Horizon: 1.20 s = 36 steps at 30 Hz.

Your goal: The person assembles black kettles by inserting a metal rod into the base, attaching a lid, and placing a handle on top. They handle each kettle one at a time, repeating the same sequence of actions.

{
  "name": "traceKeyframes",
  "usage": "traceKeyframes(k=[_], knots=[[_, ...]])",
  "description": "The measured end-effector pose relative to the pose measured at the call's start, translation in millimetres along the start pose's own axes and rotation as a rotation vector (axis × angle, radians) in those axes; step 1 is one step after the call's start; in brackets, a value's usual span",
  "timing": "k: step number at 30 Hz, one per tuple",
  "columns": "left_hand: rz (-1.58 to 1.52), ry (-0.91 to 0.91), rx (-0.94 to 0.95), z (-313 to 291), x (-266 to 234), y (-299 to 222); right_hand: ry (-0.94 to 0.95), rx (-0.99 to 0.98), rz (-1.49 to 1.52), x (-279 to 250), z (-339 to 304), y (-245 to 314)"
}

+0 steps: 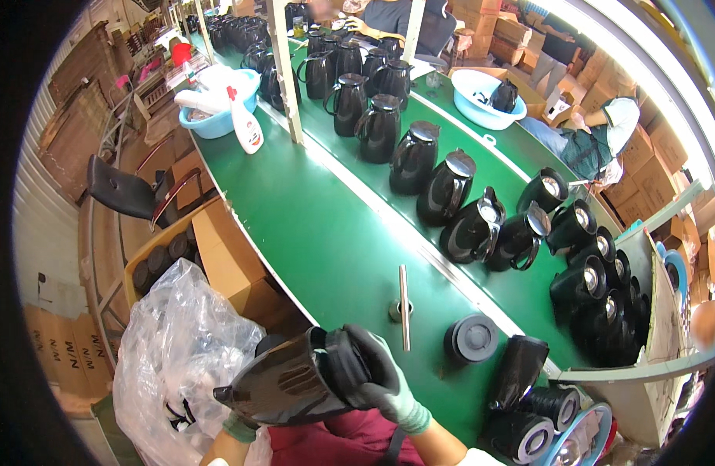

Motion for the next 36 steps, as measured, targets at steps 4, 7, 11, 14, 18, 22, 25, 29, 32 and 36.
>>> traceKeyframes(k=[4, 7, 11, 14, 18, 22, 25, 29, 32, 36], knots=[[0.04, -0.029, 0.004, 4, 36, -28, 0.003, -0.055, -0.156, 6, -15, 3], [-0.164, -0.197, 0.028, -32, 33, -23, -0.027, 0.018, 0.035, 9, -31, 13], [-0.214, -0.109, 0.069, -45, 19, -13, -0.041, 0.033, 0.234, 22, -46, 36], [-0.19, -0.063, 0.092, -54, 27, -7, -0.047, -0.018, 0.037, 27, -60, 40], [-0.102, -0.032, 0.137, -64, 36, -8, -0.012, 0.01, 0.095, 35, -74, 44], [0.085, -0.023, 0.222, -77, 49, -20, -0.002, -0.04, 0.105, 35, -85, 38], [0.328, -0.057, 0.334, -87, 59, -35, 0.002, 0.019, 0.085, 30, -90, 36], [0.512, -0.132, 0.427, -98, 64, -49, 0.044, 0.151, 0.164, 30, -95, 35], [0.61, -0.215, 0.457, -107, 58, -41, 0.042, 0.155, 0.117, 29, -101, 32], [1.378, -0.184, 0.89, -114, 103, -64, 0.052, 0.164, 0.261, 19, -104, 15]])
Point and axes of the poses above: each hand's wrist, its own z-axis towards the middle knuckle, its own x-axis out of the palm, y = z × x, the point moved 3 cm from there along z, towards the middle knuckle, and after that the axes turned 5 degrees about x, right-handed, at the moved point
